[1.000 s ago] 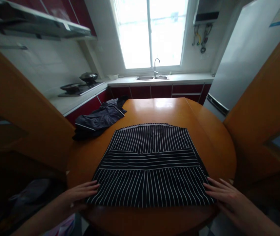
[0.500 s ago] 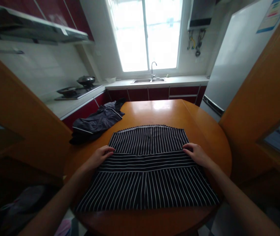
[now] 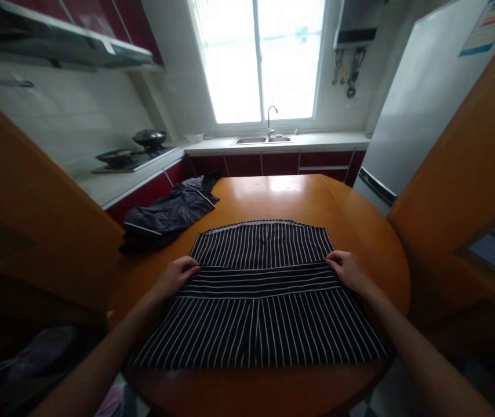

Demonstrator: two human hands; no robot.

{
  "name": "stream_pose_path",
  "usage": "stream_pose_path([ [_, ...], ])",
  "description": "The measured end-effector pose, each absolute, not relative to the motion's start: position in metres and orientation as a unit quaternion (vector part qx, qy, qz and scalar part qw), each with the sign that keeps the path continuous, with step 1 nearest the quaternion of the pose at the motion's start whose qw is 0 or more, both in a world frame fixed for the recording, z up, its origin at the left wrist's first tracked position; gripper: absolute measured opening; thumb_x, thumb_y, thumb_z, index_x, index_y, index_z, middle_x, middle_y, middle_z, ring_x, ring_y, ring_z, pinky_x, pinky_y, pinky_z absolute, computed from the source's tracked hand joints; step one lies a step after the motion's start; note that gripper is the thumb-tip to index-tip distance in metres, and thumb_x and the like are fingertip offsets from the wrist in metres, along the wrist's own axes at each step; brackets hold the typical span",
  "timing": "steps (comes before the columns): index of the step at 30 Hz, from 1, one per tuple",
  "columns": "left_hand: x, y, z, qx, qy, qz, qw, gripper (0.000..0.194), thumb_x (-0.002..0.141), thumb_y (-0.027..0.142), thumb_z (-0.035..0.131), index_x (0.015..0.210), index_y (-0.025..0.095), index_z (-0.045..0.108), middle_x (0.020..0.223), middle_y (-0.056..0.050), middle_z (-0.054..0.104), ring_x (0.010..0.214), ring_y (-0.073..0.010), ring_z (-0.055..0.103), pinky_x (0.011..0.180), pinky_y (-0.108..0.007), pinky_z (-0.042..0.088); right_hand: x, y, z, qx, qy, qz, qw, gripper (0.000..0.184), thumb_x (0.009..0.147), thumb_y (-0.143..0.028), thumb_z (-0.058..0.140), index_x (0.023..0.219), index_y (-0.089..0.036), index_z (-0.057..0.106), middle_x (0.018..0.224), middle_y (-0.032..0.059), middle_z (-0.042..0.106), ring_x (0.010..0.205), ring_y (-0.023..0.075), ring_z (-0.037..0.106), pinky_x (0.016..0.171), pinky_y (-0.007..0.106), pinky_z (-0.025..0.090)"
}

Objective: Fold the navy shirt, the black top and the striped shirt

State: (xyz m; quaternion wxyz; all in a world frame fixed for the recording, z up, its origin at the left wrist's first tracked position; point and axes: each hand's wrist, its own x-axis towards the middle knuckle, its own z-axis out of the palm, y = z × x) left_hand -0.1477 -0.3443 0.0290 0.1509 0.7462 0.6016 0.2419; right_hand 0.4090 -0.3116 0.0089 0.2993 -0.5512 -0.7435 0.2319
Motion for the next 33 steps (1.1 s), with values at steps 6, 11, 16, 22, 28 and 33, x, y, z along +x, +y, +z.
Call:
stream_pose_path([
  [6,-0.106,-0.379,0.047,0.797,0.573,0.191,-0.008,0.045,0.099,0.042,0.047,0.137,0.020,0.056,0.141,-0.013,0.056,0.130,-0.0310,0.052,0.108,-0.048,0.043,0.373,-0.340,0.026,-0.602,-0.762,0.020,0.237,0.044,0.093,-0.036,0.046,0.126,-0.016,0.065,0.121,0.0186,0.067,0.112,0.0373,0.061,0.095,0.055,0.049],
  [11,-0.002,-0.417,0.041,0.891,0.433,0.131,0.028,0.055,0.107,0.040,0.029,0.159,0.024,0.023,0.163,-0.008,0.030,0.151,-0.0241,0.025,0.121,-0.048,0.025,0.274,-0.394,0.026,-0.454,-0.861,0.044,0.227,0.060,0.100,-0.029,0.034,0.159,-0.026,0.026,0.158,0.0057,0.039,0.146,0.0271,0.034,0.118,0.048,0.031],
  [16,0.041,-0.413,0.010,0.896,0.429,0.107,0.039,0.060,0.107,0.043,0.027,0.161,0.020,0.015,0.164,-0.011,0.022,0.153,-0.0257,0.016,0.123,-0.052,0.018,0.234,-0.403,-0.004,-0.459,-0.870,0.086,0.156,0.065,0.101,-0.036,0.034,0.161,-0.020,0.018,0.164,0.0099,0.023,0.152,0.0290,0.020,0.121,0.056,0.018],
  [22,0.021,-0.405,0.000,0.880,0.459,0.119,0.029,0.061,0.106,0.051,0.028,0.160,0.025,0.020,0.165,-0.007,0.023,0.153,-0.0248,0.018,0.124,-0.050,0.015,0.291,-0.385,-0.015,-0.531,-0.833,0.068,0.142,0.070,0.100,-0.061,0.029,0.158,-0.021,0.030,0.163,0.0107,0.027,0.152,0.0280,0.020,0.122,0.056,0.014],
  [28,-0.028,-0.402,-0.001,0.836,0.543,0.070,0.037,0.061,0.105,0.051,0.027,0.160,0.024,0.023,0.164,-0.008,0.022,0.153,-0.0311,0.016,0.120,-0.061,0.017,0.351,-0.374,-0.023,-0.602,-0.789,0.025,0.117,0.068,0.101,-0.057,0.025,0.156,-0.018,0.033,0.163,0.0114,0.026,0.152,0.0276,0.021,0.121,0.057,0.014],
  [33,-0.082,-0.405,0.011,0.779,0.624,0.045,0.034,0.060,0.104,0.047,0.032,0.156,0.018,0.032,0.162,-0.014,0.025,0.151,-0.0375,0.019,0.115,-0.066,0.021,0.380,-0.370,-0.015,-0.648,-0.751,-0.002,0.124,0.070,0.101,-0.051,0.024,0.153,-0.007,0.037,0.160,0.0203,0.031,0.150,0.0344,0.025,0.118,0.064,0.016],
])
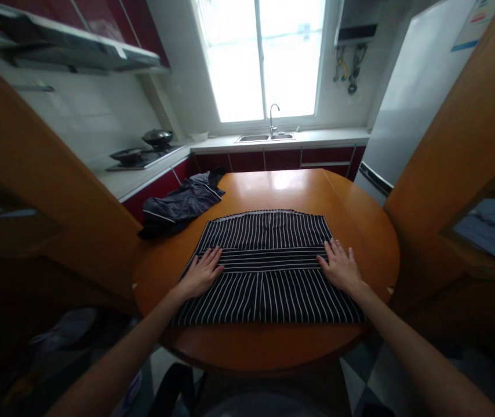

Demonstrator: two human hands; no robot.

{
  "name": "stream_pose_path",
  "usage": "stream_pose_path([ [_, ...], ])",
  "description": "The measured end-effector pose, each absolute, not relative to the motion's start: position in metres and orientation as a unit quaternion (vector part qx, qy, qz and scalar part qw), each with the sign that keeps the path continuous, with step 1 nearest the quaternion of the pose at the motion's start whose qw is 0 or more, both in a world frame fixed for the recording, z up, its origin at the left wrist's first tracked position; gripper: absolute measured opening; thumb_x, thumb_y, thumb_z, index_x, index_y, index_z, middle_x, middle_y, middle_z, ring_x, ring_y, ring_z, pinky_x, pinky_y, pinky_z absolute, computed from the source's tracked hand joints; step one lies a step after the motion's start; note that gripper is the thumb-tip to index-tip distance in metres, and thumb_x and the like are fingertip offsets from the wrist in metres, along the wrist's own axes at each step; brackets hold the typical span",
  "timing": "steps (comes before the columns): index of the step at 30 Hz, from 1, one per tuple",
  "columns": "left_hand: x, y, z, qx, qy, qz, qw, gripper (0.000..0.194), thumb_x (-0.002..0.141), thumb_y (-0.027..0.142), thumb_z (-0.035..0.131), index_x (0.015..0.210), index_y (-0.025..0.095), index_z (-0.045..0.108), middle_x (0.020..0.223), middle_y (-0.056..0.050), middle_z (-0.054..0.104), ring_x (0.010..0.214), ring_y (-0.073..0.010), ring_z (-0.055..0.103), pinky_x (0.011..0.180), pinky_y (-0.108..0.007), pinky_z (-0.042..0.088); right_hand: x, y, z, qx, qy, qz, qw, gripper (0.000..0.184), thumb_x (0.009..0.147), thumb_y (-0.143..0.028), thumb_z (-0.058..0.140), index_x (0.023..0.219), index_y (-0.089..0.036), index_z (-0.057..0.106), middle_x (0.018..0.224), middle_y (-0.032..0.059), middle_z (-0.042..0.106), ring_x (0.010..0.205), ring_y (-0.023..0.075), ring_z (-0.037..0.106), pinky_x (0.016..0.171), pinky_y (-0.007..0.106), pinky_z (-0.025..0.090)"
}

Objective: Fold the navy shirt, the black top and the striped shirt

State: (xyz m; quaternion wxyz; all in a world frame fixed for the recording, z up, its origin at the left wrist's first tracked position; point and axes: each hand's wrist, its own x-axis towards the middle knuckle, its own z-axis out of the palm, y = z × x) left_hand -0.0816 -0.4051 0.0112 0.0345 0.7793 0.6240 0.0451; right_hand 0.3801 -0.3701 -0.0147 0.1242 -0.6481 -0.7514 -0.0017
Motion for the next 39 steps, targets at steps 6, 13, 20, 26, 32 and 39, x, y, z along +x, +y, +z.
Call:
stream_pose_path([
  [6,-0.020,-0.454,0.032,0.829,0.549,0.106,0.000,0.055,0.106,0.039,0.025,0.155,0.016,0.034,0.161,-0.011,0.031,0.152,-0.0275,0.021,0.122,-0.054,0.020,0.296,-0.426,0.008,-0.555,-0.806,-0.040,0.204,0.061,0.102,-0.038,0.026,0.157,-0.010,0.030,0.161,0.0181,0.030,0.151,0.0317,0.021,0.121,0.060,0.010],
  [13,0.045,-0.492,0.012,0.878,0.466,0.108,0.001,0.058,0.107,0.036,0.025,0.161,0.017,0.017,0.164,-0.010,0.023,0.153,-0.0238,0.015,0.123,-0.050,0.020,0.226,-0.483,-0.009,-0.464,-0.867,0.040,0.179,0.059,0.103,-0.033,0.029,0.159,-0.015,0.026,0.163,0.0103,0.024,0.152,0.0268,0.019,0.123,0.052,0.015],
  [20,0.004,-0.503,0.010,0.855,0.512,0.084,-0.027,0.069,0.104,0.053,0.032,0.161,0.021,0.011,0.165,-0.008,0.020,0.153,-0.0247,0.019,0.122,-0.050,0.023,0.292,-0.476,-0.018,-0.497,-0.850,-0.002,0.174,0.065,0.102,-0.053,0.035,0.157,-0.020,0.031,0.163,0.0086,0.026,0.151,0.0275,0.025,0.122,0.053,0.017],
  [26,-0.076,-0.517,-0.003,0.782,0.616,0.061,-0.071,0.067,0.103,0.055,0.033,0.160,0.020,0.022,0.162,-0.010,0.029,0.150,-0.0290,0.027,0.119,-0.054,0.028,0.368,-0.476,-0.031,-0.535,-0.828,-0.047,0.161,0.070,0.098,-0.060,0.038,0.157,-0.024,0.031,0.161,0.0082,0.032,0.147,0.0312,0.033,0.120,0.059,0.020],
  [32,-0.140,-0.537,-0.012,0.761,0.643,0.085,-0.030,0.064,0.104,0.052,0.033,0.160,0.023,0.022,0.161,-0.009,0.033,0.149,-0.0266,0.030,0.119,-0.052,0.030,0.428,-0.476,-0.047,-0.550,-0.821,-0.015,0.155,0.068,0.096,-0.061,0.038,0.154,-0.025,0.039,0.158,0.0085,0.038,0.145,0.0317,0.036,0.118,0.061,0.025],
  [39,-0.157,-0.481,0.014,0.707,0.656,0.261,0.050,0.055,0.098,0.046,0.045,0.144,0.016,0.051,0.144,-0.012,0.056,0.135,-0.0269,0.051,0.115,-0.044,0.039,0.444,-0.417,-0.021,-0.563,-0.768,0.100,0.291,0.053,0.095,-0.049,0.045,0.136,-0.018,0.059,0.145,0.0137,0.055,0.136,0.0315,0.049,0.116,0.052,0.036],
])
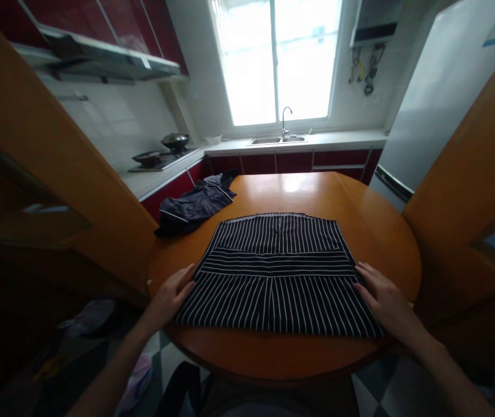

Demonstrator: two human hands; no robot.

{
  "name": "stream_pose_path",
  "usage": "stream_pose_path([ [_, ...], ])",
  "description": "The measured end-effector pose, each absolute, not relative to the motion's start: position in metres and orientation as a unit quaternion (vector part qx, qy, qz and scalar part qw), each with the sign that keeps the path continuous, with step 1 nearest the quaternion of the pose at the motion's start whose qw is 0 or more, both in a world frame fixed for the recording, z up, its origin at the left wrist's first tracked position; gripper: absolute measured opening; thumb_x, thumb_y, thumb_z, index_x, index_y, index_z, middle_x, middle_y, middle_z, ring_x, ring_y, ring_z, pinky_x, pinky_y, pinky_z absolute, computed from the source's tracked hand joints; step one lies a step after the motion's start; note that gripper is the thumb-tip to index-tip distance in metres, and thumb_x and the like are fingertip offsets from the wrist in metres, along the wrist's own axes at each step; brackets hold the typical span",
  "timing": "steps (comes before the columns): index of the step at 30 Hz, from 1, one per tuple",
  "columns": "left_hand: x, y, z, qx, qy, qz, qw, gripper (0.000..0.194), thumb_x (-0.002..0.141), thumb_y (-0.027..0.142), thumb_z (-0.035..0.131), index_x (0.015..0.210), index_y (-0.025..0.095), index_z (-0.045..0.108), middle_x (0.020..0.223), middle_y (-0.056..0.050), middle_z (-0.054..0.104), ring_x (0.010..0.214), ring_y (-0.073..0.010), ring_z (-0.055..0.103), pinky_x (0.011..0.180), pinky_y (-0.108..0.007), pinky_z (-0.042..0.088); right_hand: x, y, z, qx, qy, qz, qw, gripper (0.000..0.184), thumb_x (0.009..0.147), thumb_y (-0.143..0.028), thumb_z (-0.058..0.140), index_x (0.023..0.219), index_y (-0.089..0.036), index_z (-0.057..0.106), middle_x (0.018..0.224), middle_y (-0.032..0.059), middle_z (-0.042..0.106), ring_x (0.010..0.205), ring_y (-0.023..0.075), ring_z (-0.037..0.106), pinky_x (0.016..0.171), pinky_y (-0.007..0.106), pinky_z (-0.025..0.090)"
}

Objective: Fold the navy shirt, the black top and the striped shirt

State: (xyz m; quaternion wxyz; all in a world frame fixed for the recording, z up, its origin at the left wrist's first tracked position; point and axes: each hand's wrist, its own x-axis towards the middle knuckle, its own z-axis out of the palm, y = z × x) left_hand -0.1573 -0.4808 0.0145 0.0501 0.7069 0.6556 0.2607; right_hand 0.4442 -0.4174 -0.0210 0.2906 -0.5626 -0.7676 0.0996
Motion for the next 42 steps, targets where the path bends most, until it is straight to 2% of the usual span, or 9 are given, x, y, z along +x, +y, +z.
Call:
stream_pose_path([
  [6,-0.152,-0.372,0.030,0.734,0.609,0.273,0.123,0.041,0.087,0.041,0.057,0.117,0.015,0.070,0.114,-0.013,0.071,0.107,-0.0286,0.065,0.099,-0.043,0.049,0.427,-0.329,-0.001,-0.544,-0.744,0.202,0.333,0.038,0.084,-0.040,0.057,0.111,-0.018,0.072,0.114,0.0139,0.072,0.106,0.0308,0.068,0.100,0.048,0.051],
  [14,-0.148,-0.328,0.020,0.743,0.580,0.250,0.223,0.032,0.082,0.048,0.061,0.085,0.017,0.071,0.082,-0.005,0.070,0.079,-0.0226,0.065,0.075,-0.033,0.051,0.420,-0.304,-0.002,-0.526,-0.744,0.291,0.291,0.027,0.079,-0.044,0.062,0.086,-0.021,0.073,0.088,0.0083,0.076,0.084,0.0260,0.069,0.083,0.039,0.054],
  [23,-0.144,-0.332,0.025,0.701,0.612,0.343,0.130,0.028,0.088,0.043,0.054,0.086,0.018,0.067,0.086,-0.006,0.068,0.082,-0.0219,0.063,0.078,-0.033,0.048,0.419,-0.292,0.000,-0.538,-0.714,0.270,0.359,0.030,0.082,-0.046,0.061,0.087,-0.018,0.073,0.088,0.0102,0.075,0.082,0.0262,0.069,0.079,0.038,0.053],
  [28,-0.143,-0.322,0.020,0.712,0.631,0.282,0.127,0.025,0.087,0.041,0.054,0.081,0.018,0.064,0.083,-0.007,0.066,0.082,-0.0236,0.063,0.080,-0.036,0.050,0.416,-0.279,-0.004,-0.546,-0.744,0.237,0.304,0.028,0.085,-0.042,0.055,0.088,-0.020,0.072,0.091,0.0098,0.074,0.086,0.0260,0.069,0.083,0.039,0.053],
  [30,-0.145,-0.322,0.023,0.717,0.640,0.252,0.109,0.026,0.086,0.041,0.056,0.089,0.017,0.065,0.091,-0.010,0.067,0.090,-0.0261,0.065,0.086,-0.040,0.051,0.415,-0.277,-0.001,-0.565,-0.758,0.199,0.256,0.029,0.086,-0.040,0.054,0.090,-0.019,0.073,0.095,0.0115,0.074,0.090,0.0268,0.068,0.086,0.040,0.052],
  [32,-0.140,-0.328,0.032,0.728,0.640,0.237,0.066,0.036,0.088,0.041,0.056,0.111,0.014,0.065,0.113,-0.014,0.066,0.108,-0.0296,0.062,0.097,-0.044,0.049,0.408,-0.281,0.008,-0.606,-0.753,0.126,0.223,0.033,0.088,-0.040,0.052,0.100,-0.017,0.073,0.105,0.0151,0.072,0.099,0.0300,0.066,0.090,0.044,0.050],
  [35,-0.104,-0.346,0.047,0.781,0.586,0.213,0.031,0.050,0.097,0.039,0.046,0.141,0.015,0.050,0.144,-0.015,0.053,0.134,-0.0282,0.048,0.113,-0.045,0.037,0.375,-0.301,0.028,-0.622,-0.749,0.032,0.226,0.042,0.094,-0.038,0.045,0.123,-0.016,0.066,0.125,0.0181,0.065,0.117,0.0355,0.058,0.099,0.052,0.045],
  [38,-0.038,-0.365,0.048,0.848,0.501,0.171,0.032,0.053,0.104,0.038,0.034,0.152,0.017,0.037,0.157,-0.012,0.040,0.146,-0.0246,0.035,0.120,-0.043,0.027,0.312,-0.332,0.036,-0.524,-0.815,0.037,0.246,0.049,0.098,-0.034,0.038,0.142,-0.019,0.053,0.145,0.0136,0.053,0.134,0.0318,0.047,0.111,0.050,0.036],
  [42,0.032,-0.377,0.024,0.884,0.451,0.118,0.034,0.058,0.106,0.044,0.027,0.158,0.020,0.027,0.164,-0.010,0.027,0.152,-0.0270,0.020,0.122,-0.052,0.017,0.244,-0.362,0.013,-0.446,-0.871,0.078,0.190,0.057,0.100,-0.035,0.034,0.155,-0.020,0.036,0.162,0.0089,0.031,0.150,0.0274,0.025,0.121,0.051,0.019],
])
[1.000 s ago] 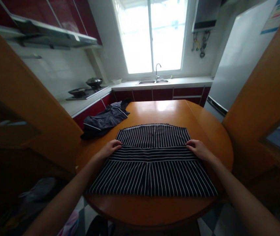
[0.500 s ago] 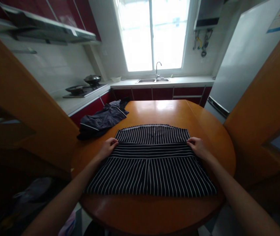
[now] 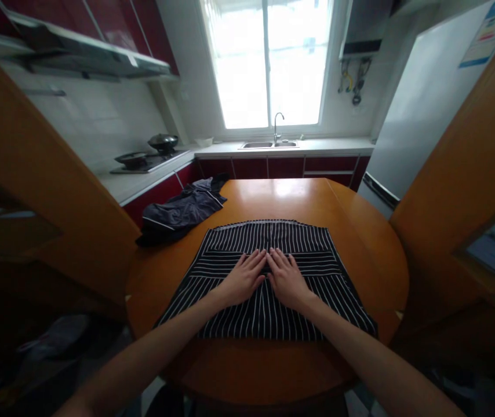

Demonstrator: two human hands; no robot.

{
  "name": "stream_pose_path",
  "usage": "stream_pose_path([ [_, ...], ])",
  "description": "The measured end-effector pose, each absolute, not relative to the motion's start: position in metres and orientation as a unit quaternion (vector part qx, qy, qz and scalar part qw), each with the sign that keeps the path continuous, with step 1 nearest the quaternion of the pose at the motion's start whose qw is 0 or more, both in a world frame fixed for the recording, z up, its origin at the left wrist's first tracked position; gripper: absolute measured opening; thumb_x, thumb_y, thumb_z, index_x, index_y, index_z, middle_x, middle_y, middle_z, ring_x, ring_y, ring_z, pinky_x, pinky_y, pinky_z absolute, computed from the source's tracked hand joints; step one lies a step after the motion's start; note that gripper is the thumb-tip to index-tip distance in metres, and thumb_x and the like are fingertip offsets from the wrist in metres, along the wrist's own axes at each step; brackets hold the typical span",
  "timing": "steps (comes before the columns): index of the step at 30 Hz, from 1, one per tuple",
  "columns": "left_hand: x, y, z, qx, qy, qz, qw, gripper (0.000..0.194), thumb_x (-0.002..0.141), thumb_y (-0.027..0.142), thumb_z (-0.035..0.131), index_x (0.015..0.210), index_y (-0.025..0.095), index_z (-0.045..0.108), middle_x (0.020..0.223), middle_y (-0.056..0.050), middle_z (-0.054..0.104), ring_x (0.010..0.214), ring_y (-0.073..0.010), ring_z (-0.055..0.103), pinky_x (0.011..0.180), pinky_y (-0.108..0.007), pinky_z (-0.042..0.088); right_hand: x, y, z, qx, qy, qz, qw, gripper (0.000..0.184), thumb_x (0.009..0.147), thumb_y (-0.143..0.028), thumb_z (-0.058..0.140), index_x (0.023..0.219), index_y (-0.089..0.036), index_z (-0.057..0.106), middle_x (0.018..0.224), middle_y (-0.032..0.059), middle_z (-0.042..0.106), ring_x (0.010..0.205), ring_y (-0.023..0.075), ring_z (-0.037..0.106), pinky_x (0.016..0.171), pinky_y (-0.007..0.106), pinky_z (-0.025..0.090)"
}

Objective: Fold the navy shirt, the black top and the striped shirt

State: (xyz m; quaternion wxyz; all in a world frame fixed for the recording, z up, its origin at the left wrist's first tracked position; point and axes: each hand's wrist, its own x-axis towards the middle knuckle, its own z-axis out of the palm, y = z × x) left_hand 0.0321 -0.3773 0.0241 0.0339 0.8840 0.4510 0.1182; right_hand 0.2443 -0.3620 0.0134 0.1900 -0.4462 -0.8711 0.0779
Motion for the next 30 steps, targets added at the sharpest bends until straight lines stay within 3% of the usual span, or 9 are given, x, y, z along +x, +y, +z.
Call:
stream_pose_path([
  [7,0.000,-0.376,0.002,0.841,0.532,0.093,0.033,0.063,0.104,0.056,0.027,0.158,0.024,0.030,0.164,-0.009,0.025,0.152,-0.0305,0.019,0.120,-0.058,0.017,0.289,-0.352,-0.019,-0.560,-0.813,0.079,0.139,0.067,0.100,-0.060,0.031,0.155,-0.022,0.036,0.162,0.0104,0.030,0.151,0.0292,0.021,0.121,0.058,0.011],
  [17,-0.118,-0.388,-0.008,0.723,0.679,0.121,0.033,0.065,0.100,0.051,0.031,0.153,0.013,0.038,0.161,-0.015,0.030,0.150,-0.0326,0.024,0.119,-0.060,0.019,0.383,-0.347,-0.034,-0.653,-0.742,0.038,0.147,0.067,0.100,-0.056,0.028,0.153,-0.018,0.038,0.161,0.0142,0.033,0.150,0.0310,0.024,0.120,0.061,0.016],
  [21,-0.139,-0.388,-0.005,0.702,0.676,0.212,0.070,0.064,0.097,0.048,0.033,0.146,0.008,0.045,0.152,-0.020,0.046,0.143,-0.0310,0.041,0.117,-0.054,0.031,0.397,-0.345,-0.038,-0.644,-0.736,0.046,0.203,0.061,0.100,-0.050,0.030,0.150,-0.017,0.043,0.156,0.0154,0.042,0.148,0.0311,0.031,0.118,0.060,0.022],
  [25,-0.149,-0.381,0.013,0.700,0.645,0.289,0.100,0.056,0.094,0.045,0.040,0.136,0.011,0.055,0.139,-0.017,0.060,0.129,-0.0283,0.056,0.113,-0.047,0.040,0.414,-0.339,-0.036,-0.628,-0.730,0.049,0.265,0.051,0.097,-0.042,0.038,0.139,-0.018,0.055,0.150,0.0162,0.050,0.143,0.0332,0.039,0.114,0.061,0.031],
  [30,-0.133,-0.339,0.034,0.765,0.582,0.252,0.112,0.045,0.092,0.044,0.047,0.121,0.015,0.065,0.126,-0.014,0.065,0.119,-0.0279,0.059,0.108,-0.044,0.042,0.408,-0.311,-0.017,-0.570,-0.773,0.081,0.267,0.045,0.094,-0.037,0.046,0.133,-0.019,0.061,0.144,0.0143,0.056,0.136,0.0313,0.048,0.114,0.055,0.035],
])
